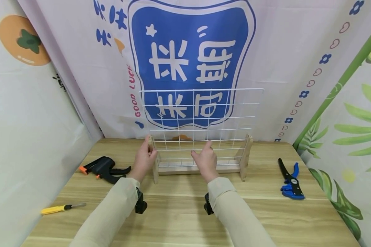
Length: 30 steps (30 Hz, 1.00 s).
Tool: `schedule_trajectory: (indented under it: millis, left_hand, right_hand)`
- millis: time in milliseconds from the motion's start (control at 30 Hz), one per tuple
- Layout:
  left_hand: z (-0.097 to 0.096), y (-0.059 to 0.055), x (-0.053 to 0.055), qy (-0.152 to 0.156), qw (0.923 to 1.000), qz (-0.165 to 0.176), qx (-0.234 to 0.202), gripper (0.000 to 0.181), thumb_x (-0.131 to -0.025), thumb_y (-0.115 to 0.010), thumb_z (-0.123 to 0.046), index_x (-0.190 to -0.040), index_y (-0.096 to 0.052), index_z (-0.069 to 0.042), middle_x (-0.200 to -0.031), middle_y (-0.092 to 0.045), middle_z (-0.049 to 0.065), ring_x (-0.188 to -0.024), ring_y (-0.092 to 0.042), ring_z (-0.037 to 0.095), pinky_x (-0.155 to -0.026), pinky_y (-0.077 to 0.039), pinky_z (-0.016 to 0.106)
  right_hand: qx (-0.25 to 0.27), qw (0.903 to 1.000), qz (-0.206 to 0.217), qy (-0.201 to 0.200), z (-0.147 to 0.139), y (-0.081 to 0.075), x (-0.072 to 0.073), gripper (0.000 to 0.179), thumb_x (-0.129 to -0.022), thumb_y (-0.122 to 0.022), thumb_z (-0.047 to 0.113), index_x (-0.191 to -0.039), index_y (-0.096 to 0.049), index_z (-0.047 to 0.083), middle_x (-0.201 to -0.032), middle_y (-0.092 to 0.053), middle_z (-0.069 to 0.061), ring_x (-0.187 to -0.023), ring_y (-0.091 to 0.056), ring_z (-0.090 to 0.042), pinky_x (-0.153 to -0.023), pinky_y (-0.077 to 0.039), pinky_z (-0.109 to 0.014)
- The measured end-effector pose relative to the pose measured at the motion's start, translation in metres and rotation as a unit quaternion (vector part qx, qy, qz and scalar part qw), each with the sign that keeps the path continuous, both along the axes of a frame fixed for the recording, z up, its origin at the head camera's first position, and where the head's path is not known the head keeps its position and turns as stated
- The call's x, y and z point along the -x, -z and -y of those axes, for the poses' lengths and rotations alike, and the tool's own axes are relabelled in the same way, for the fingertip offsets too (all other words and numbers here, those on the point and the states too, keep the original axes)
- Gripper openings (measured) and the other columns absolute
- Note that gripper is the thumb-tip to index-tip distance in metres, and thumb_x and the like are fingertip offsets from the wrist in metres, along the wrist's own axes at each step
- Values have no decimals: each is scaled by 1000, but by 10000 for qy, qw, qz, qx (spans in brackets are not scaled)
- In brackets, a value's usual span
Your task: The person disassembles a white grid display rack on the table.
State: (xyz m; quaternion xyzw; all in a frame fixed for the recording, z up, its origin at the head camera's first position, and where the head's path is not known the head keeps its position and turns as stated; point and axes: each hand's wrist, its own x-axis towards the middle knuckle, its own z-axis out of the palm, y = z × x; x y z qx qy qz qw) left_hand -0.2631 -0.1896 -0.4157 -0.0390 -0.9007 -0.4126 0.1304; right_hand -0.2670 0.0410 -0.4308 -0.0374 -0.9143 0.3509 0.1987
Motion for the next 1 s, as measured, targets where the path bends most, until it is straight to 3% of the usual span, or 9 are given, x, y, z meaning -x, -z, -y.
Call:
schedule_trajectory:
  millis: [167, 333, 500, 733, 1000]
  left_hand:
    - [0, 0, -5, 115, 9998, -163, -4, 42, -87, -48, -7, -127, -37, -11, -93, -53, 14, -114, -52, 34, -87, -52, 47]
    - [3, 2, -11, 274, 9991, -281, -144, 39, -86, -52, -6, -122, -38, -14, -105, -56, 19, -116, -51, 37, -86, -51, 49]
    - [6, 2, -15, 490, 9973, -431, -325, 42, -86, -55, -4, -125, -40, -12, -111, -57, 23, -119, -49, 38, -94, -46, 49]
    - [11, 5, -23, 991, 9898, -760, -687, 44, -89, -58, -2, -129, -42, -3, -119, -56, 26, -117, -51, 35, -98, -42, 38]
    - [10, 7, -32, 1141, 9833, -868, -1124, 46, -87, -60, 0, -130, -43, 1, -123, -55, 28, -117, -50, 36, -96, -43, 38]
  right_hand:
    - [-61, 10000, -33, -54, -1, 0, -1, 61, -75, -74, 33, -110, -36, -1, -58, -51, -10, -44, -45, -22, -38, -38, -30]
    - [-94, 9999, 16, -137, -3, 2, -1, 61, -75, -73, 34, -110, -36, 0, -58, -48, -7, -45, -44, -21, -38, -37, -27]
    - [-128, 9997, 92, -193, -5, 2, -1, 61, -75, -73, 35, -108, -36, 0, -58, -48, -7, -46, -45, -22, -39, -38, -28]
    - [-124, 9993, 206, -269, -9, 1, -1, 64, -73, -73, 34, -111, -35, 0, -61, -52, -11, -48, -48, -24, -42, -43, -31]
    - [-310, 9989, 44, -347, -13, 2, -1, 66, -71, -73, 34, -111, -34, -1, -61, -51, -11, -48, -48, -25, -41, -42, -32]
